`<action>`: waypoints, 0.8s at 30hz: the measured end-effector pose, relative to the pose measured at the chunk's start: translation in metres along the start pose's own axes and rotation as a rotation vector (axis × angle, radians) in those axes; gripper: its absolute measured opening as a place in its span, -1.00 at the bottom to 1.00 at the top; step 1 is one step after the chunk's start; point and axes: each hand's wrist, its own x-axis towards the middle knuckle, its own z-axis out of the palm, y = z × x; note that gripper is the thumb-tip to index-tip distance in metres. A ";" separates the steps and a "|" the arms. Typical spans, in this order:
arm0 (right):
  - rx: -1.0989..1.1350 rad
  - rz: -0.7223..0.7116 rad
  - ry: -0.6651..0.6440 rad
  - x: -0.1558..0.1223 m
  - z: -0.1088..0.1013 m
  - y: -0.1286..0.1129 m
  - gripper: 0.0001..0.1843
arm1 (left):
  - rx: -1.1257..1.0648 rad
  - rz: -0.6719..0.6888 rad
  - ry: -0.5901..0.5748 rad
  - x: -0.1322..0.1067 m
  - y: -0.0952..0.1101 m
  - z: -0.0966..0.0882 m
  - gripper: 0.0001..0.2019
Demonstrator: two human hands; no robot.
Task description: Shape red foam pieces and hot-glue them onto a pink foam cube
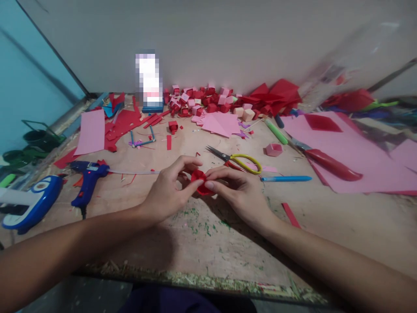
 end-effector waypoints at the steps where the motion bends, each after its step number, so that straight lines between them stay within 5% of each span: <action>1: 0.008 0.021 0.009 0.000 0.000 -0.001 -0.97 | 0.004 0.000 0.008 0.000 0.000 0.000 -0.73; 10: 0.090 0.146 -0.063 0.001 -0.003 0.001 -0.72 | 0.051 0.040 0.054 0.001 -0.001 -0.002 -0.80; 24: 0.039 0.123 -0.076 0.002 0.000 -0.002 -0.80 | 0.194 0.144 0.054 0.000 -0.001 -0.002 -0.85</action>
